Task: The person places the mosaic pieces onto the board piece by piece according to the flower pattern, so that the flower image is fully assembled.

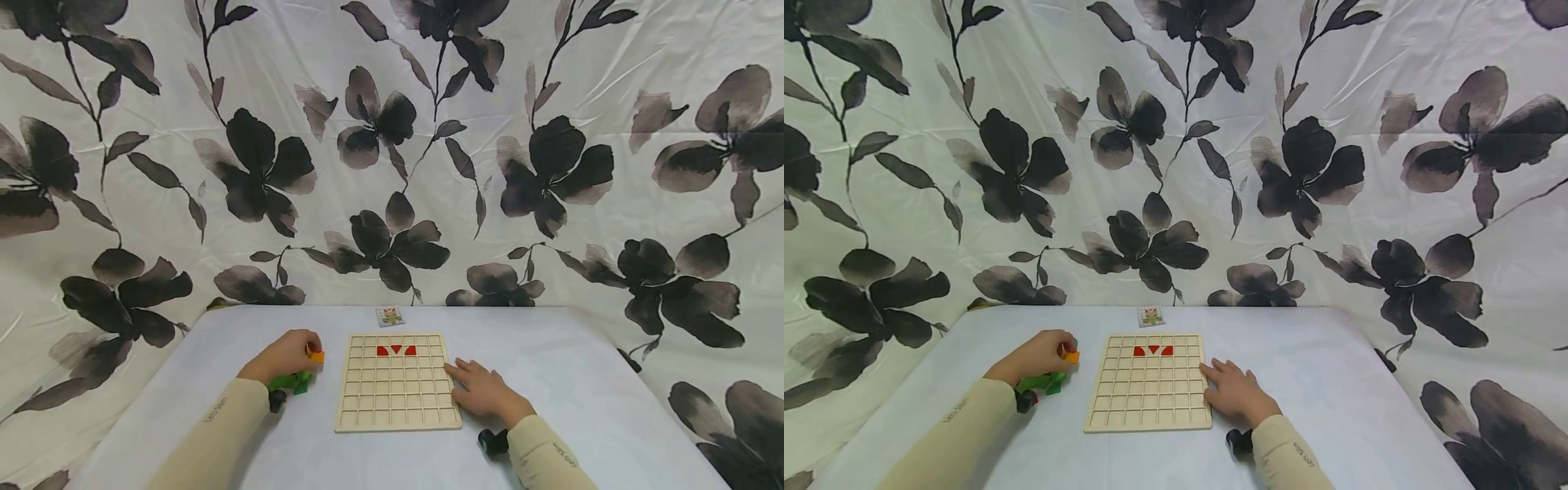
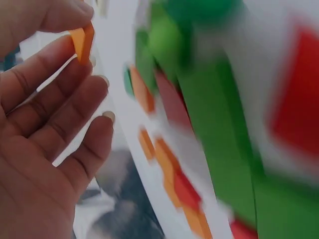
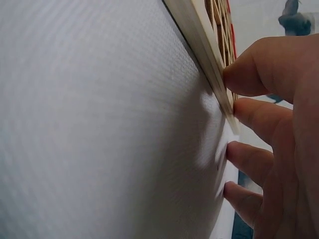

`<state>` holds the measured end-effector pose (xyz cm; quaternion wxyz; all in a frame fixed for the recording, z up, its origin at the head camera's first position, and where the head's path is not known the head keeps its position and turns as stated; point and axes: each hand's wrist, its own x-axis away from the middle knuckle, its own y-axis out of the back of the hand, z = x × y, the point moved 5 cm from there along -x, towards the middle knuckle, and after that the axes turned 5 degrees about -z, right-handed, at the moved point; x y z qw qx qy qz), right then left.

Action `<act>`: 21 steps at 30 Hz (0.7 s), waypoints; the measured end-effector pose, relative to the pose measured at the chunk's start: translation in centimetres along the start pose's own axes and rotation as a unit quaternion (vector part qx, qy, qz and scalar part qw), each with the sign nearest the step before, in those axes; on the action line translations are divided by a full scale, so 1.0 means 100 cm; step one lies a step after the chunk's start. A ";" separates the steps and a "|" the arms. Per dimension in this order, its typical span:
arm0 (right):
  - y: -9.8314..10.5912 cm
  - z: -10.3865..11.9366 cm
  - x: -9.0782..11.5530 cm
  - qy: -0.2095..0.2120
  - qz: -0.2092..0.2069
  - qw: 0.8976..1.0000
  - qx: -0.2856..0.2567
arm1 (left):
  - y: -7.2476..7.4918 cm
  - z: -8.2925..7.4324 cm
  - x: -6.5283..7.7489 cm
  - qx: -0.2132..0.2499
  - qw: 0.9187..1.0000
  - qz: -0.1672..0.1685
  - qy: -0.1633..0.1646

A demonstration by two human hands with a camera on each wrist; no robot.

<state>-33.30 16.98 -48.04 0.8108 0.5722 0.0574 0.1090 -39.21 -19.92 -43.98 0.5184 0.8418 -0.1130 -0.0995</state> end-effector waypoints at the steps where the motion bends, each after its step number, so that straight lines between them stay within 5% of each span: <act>1: 0.000 0.000 0.000 -0.001 0.001 1.000 0.001 | -0.003 -0.005 -0.002 0.001 1.000 0.000 -0.004; 21: -0.003 -0.002 -0.003 -0.009 -0.001 1.000 0.006 | -0.044 -0.075 -0.028 0.032 0.999 0.023 -0.027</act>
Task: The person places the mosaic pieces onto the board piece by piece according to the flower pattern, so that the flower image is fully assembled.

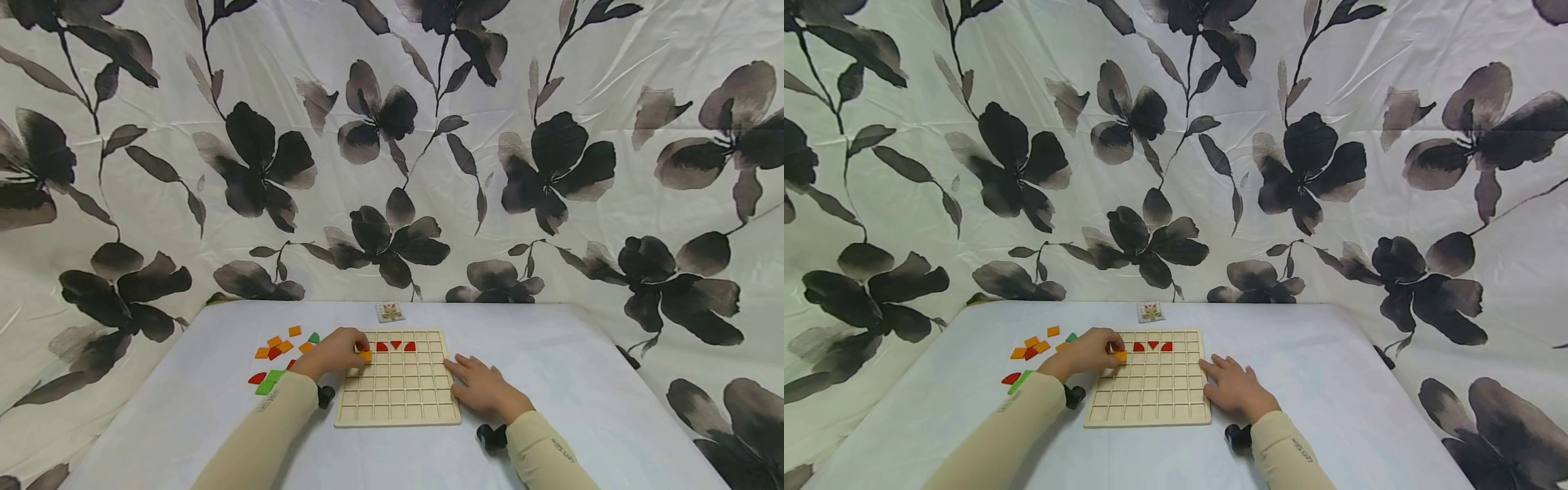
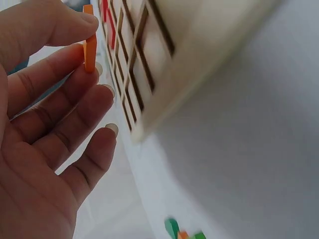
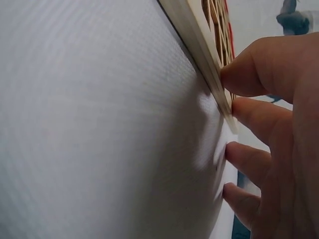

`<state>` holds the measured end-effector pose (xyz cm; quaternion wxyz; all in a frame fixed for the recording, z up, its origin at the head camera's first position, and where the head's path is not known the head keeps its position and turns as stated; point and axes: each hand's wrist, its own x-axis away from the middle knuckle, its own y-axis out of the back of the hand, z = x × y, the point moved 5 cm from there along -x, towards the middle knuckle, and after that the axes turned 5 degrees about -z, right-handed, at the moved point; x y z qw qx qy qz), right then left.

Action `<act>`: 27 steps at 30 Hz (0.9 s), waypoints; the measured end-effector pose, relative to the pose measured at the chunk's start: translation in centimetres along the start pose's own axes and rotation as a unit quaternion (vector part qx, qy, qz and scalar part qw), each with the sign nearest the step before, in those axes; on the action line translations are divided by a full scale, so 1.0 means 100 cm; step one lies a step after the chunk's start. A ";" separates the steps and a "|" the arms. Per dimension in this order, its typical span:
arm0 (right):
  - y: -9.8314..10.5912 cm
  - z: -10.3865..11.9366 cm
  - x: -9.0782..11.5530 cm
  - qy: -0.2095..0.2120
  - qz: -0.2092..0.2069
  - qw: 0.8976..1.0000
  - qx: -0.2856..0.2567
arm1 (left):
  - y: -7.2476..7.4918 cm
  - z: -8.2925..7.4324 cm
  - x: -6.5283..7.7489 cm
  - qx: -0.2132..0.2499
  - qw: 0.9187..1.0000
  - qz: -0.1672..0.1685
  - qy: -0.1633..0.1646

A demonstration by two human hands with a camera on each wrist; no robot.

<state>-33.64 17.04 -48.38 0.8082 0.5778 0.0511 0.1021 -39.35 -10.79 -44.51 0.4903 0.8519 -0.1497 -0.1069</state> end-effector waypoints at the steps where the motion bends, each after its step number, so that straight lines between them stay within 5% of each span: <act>1: 0.000 0.000 0.000 -0.001 0.001 1.000 -0.001 | -0.002 -0.002 -0.001 -0.001 1.000 0.003 0.001; 27: -0.002 -0.001 -0.001 -0.012 0.018 1.000 -0.009 | -0.037 -0.041 -0.028 -0.031 0.997 0.014 -0.077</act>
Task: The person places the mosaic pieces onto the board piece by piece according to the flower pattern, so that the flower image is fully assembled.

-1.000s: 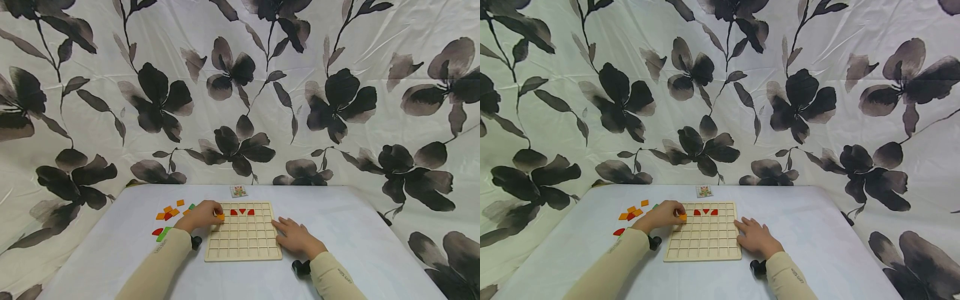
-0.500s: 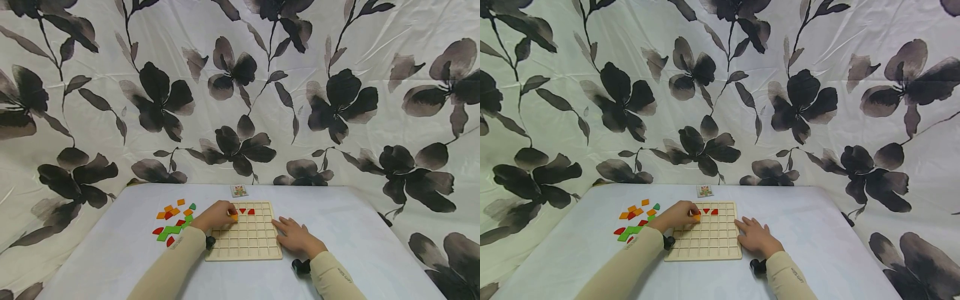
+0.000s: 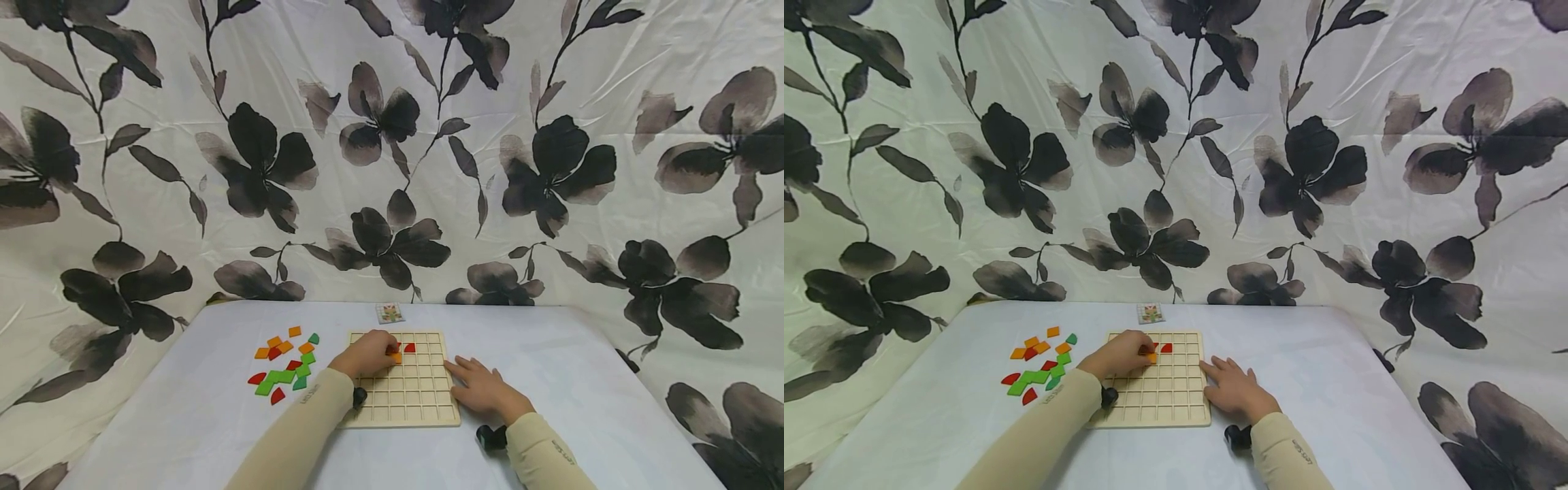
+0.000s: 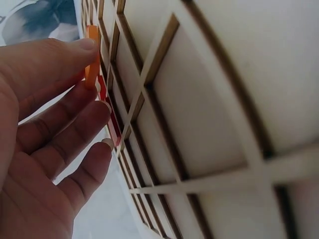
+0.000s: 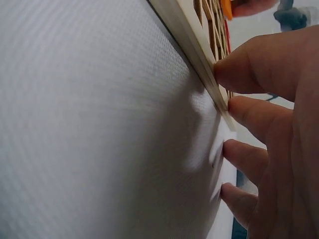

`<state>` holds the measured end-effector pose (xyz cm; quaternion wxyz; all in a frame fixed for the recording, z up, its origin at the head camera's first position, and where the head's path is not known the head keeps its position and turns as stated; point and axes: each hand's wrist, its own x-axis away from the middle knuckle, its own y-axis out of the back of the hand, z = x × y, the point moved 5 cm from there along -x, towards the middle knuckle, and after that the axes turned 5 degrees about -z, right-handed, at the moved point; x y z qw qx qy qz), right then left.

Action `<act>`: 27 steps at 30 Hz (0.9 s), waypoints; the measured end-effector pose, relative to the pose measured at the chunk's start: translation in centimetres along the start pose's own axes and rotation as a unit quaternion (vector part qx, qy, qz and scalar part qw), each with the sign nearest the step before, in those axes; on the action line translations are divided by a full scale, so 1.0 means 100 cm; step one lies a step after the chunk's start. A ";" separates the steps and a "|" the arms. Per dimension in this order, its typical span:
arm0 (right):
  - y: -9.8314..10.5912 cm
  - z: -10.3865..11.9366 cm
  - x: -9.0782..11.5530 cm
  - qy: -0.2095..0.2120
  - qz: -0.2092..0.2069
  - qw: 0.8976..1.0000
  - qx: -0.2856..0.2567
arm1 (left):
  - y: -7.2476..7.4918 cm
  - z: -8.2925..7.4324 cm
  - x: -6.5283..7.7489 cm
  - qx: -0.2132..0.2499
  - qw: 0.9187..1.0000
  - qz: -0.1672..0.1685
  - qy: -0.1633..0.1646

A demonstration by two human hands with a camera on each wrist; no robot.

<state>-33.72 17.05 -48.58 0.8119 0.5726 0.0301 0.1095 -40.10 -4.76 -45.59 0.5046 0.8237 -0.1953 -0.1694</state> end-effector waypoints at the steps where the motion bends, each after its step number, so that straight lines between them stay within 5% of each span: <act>1: 0.000 0.001 0.000 0.000 0.000 1.000 -0.001 | -0.001 0.000 0.000 0.000 1.000 0.001 0.003; 27: 0.001 0.001 0.000 0.001 -0.006 1.000 -0.001 | -0.003 -0.004 0.000 -0.010 1.000 0.006 0.027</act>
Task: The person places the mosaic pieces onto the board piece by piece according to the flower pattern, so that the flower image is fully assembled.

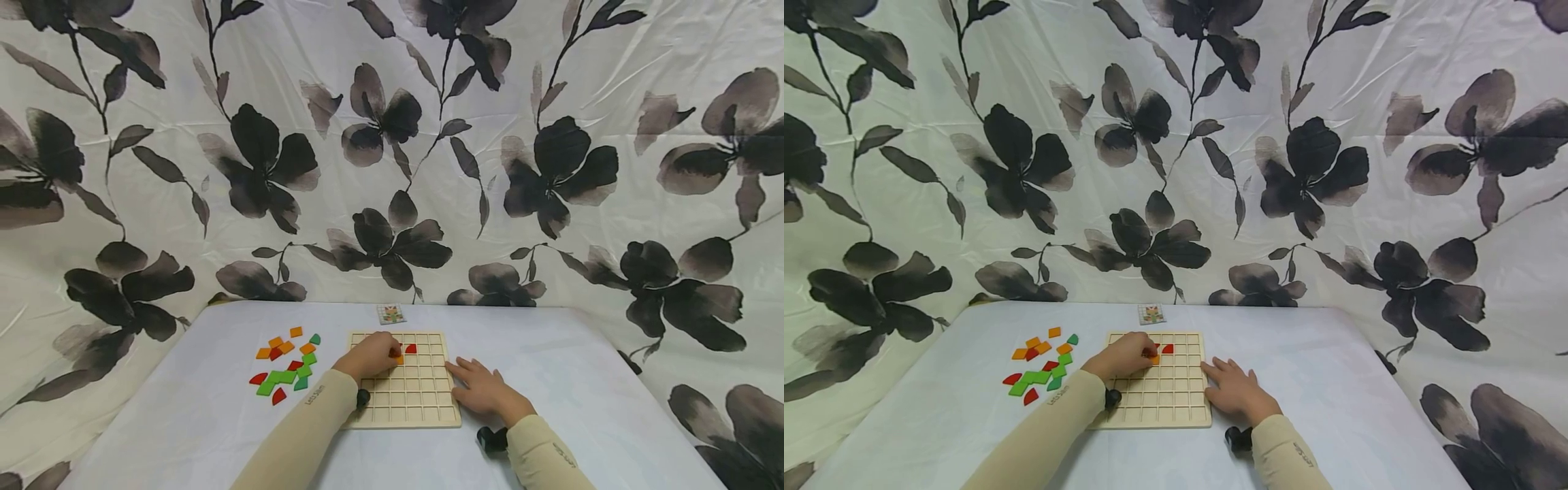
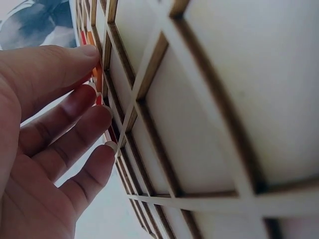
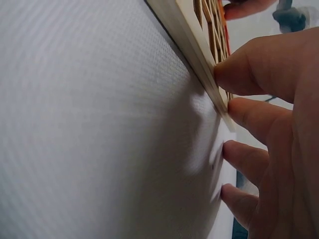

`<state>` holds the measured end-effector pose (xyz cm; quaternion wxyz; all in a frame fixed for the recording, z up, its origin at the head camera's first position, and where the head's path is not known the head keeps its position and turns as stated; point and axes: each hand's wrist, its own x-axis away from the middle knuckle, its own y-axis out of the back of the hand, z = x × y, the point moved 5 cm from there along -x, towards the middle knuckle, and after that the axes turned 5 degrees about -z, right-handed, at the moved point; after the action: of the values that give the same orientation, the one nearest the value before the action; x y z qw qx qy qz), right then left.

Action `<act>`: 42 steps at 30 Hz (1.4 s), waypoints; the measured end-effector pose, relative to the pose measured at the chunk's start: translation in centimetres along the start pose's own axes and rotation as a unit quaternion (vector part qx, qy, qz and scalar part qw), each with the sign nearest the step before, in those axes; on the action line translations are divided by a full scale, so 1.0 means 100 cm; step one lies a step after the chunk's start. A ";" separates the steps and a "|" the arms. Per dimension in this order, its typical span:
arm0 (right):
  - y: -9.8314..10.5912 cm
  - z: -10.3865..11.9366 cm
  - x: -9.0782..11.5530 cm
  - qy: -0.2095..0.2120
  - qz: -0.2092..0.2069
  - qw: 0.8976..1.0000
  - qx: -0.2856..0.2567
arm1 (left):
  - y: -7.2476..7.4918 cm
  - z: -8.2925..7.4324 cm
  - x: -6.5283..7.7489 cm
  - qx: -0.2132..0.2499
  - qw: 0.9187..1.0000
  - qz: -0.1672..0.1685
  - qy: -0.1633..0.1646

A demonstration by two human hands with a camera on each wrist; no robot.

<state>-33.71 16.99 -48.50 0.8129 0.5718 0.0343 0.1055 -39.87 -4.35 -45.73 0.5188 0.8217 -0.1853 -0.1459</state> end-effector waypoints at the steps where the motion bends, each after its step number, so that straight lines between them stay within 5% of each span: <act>1: 0.000 0.000 0.000 -0.001 0.000 1.000 0.000 | -0.001 0.000 0.000 -0.003 1.000 0.000 0.000; 13: 0.003 0.003 0.002 -0.001 0.001 1.000 -0.007 | 0.010 0.013 0.009 0.019 1.000 -0.012 0.014; 20: 0.002 0.003 0.003 0.003 -0.001 1.000 -0.005 | 0.028 0.026 0.018 0.000 0.998 -0.019 0.066; 28: 0.001 0.002 0.002 -0.006 0.001 1.000 -0.002 | 0.045 0.044 0.027 -0.044 0.997 -0.044 0.042; 36: 0.000 0.001 0.002 -0.003 -0.002 1.000 0.000 | 0.062 0.073 0.039 -0.062 0.990 -0.058 0.114; 42: 0.001 0.001 0.002 -0.003 0.002 1.000 -0.002 | 0.076 0.094 0.051 -0.088 0.985 -0.071 0.132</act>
<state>-33.53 16.95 -48.33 0.8138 0.5706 0.0311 0.1053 -40.59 -17.20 -43.03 0.5974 0.7959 -0.0431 -0.0884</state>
